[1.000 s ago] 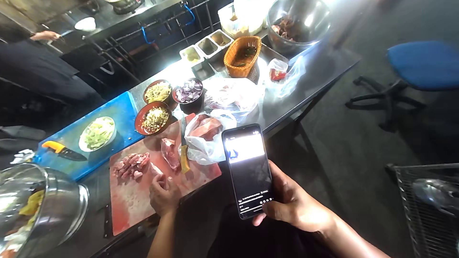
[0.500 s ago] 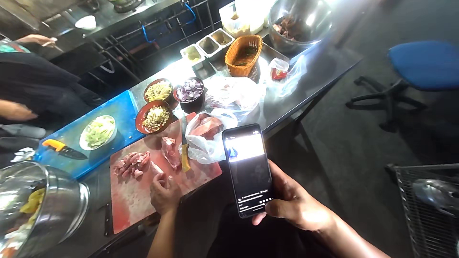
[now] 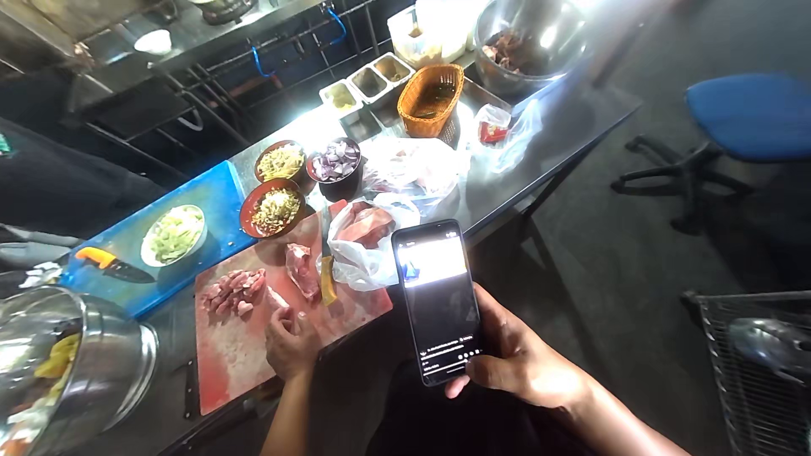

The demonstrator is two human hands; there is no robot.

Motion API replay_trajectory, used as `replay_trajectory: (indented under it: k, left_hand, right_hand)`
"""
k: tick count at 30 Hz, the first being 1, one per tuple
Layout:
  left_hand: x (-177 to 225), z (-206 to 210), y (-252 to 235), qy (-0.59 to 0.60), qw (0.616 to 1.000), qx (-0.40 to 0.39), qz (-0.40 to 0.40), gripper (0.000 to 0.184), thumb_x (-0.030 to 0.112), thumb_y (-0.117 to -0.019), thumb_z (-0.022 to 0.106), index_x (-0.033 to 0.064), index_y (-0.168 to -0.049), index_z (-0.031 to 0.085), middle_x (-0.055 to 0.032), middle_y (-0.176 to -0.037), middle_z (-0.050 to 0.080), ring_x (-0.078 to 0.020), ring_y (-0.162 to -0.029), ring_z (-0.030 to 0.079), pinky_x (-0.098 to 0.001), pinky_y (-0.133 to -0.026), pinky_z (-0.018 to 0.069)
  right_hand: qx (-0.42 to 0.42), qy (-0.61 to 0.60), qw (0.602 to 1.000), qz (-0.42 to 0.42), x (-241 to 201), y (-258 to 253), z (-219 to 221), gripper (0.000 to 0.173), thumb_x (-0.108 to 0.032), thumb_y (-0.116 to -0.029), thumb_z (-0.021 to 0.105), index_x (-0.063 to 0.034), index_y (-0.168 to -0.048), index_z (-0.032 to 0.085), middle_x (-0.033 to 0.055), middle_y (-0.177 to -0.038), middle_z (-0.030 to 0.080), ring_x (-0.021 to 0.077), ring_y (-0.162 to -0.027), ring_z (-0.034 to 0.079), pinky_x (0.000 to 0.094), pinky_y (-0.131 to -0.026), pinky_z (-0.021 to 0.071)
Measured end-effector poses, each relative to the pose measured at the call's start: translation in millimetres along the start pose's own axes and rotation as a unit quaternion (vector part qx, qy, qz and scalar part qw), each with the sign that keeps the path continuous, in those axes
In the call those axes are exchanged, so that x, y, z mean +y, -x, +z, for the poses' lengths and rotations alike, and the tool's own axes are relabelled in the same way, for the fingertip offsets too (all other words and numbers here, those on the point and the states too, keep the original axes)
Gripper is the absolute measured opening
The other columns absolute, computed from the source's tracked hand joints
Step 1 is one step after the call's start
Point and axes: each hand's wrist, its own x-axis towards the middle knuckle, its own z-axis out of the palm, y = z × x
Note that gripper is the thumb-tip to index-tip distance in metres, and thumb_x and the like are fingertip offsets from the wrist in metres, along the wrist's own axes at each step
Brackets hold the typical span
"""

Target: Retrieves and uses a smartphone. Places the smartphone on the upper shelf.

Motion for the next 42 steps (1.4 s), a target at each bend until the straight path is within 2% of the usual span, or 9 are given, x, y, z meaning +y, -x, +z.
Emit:
replay_trajectory:
  k: [7, 19, 31, 42]
  left_hand:
    - [-0.7, 0.7, 0.6, -0.001, 1.0, -0.006, -0.009, 0.054, 0.038, -0.0976, 0.051, -0.0018, -0.132, 0.06, -0.0237, -0.116, 0.069, -0.0396, -0.102, 0.069, -0.0612, -0.086, 0.0528]
    - [-1.0, 0.6, 0.7, 0.0, 1.0, -0.005, -0.006, 0.053, 0.037, -0.0974, 0.052, -0.0019, -0.132, 0.06, -0.0238, -0.115, 0.069, -0.0388, -0.1, 0.069, -0.0609, -0.086, 0.0527]
    - [1.3, -2.7, 0.4, 0.005, 1.0, -0.017, -0.008, 0.053, 0.037, -0.0973, 0.052, -0.0025, -0.133, 0.06, -0.0244, -0.117, 0.068, -0.0407, -0.103, 0.068, -0.0608, -0.088, 0.0526]
    - [-1.0, -0.3, 0.1, 0.005, 1.0, -0.008, -0.008, 0.052, 0.035, -0.0972, 0.054, -0.0025, -0.132, 0.06, -0.0241, -0.116, 0.069, -0.0397, -0.102, 0.068, -0.0601, -0.088, 0.0531]
  right_hand:
    - [0.006, 0.007, 1.0, 0.008, -1.7, -0.8, 1.8, 0.07, 0.014, -0.0898, 0.053, -0.0143, -0.15, 0.031, 0.0128, -0.137, 0.06, 0.0303, -0.118, 0.067, 0.047, -0.082, 0.066]
    - [-0.003, 0.005, 1.0, 0.006, -4.0, 0.2, 1.5, 0.072, 0.013, -0.0891, 0.055, -0.0143, -0.151, 0.03, 0.0152, -0.137, 0.058, 0.0325, -0.119, 0.067, 0.0486, -0.083, 0.0655]
    - [0.005, -0.007, 1.0, 0.009, -0.9, 0.8, 1.8, 0.068, 0.009, -0.0906, 0.057, -0.0158, -0.149, 0.034, 0.0143, -0.136, 0.059, 0.0316, -0.118, 0.067, 0.0479, -0.082, 0.0653]
    - [0.003, -0.002, 1.0, 0.008, 1.7, 1.3, 1.3, 0.071, 0.012, -0.0892, 0.058, -0.0153, -0.15, 0.032, 0.0142, -0.137, 0.058, 0.032, -0.12, 0.066, 0.0484, -0.084, 0.0652]
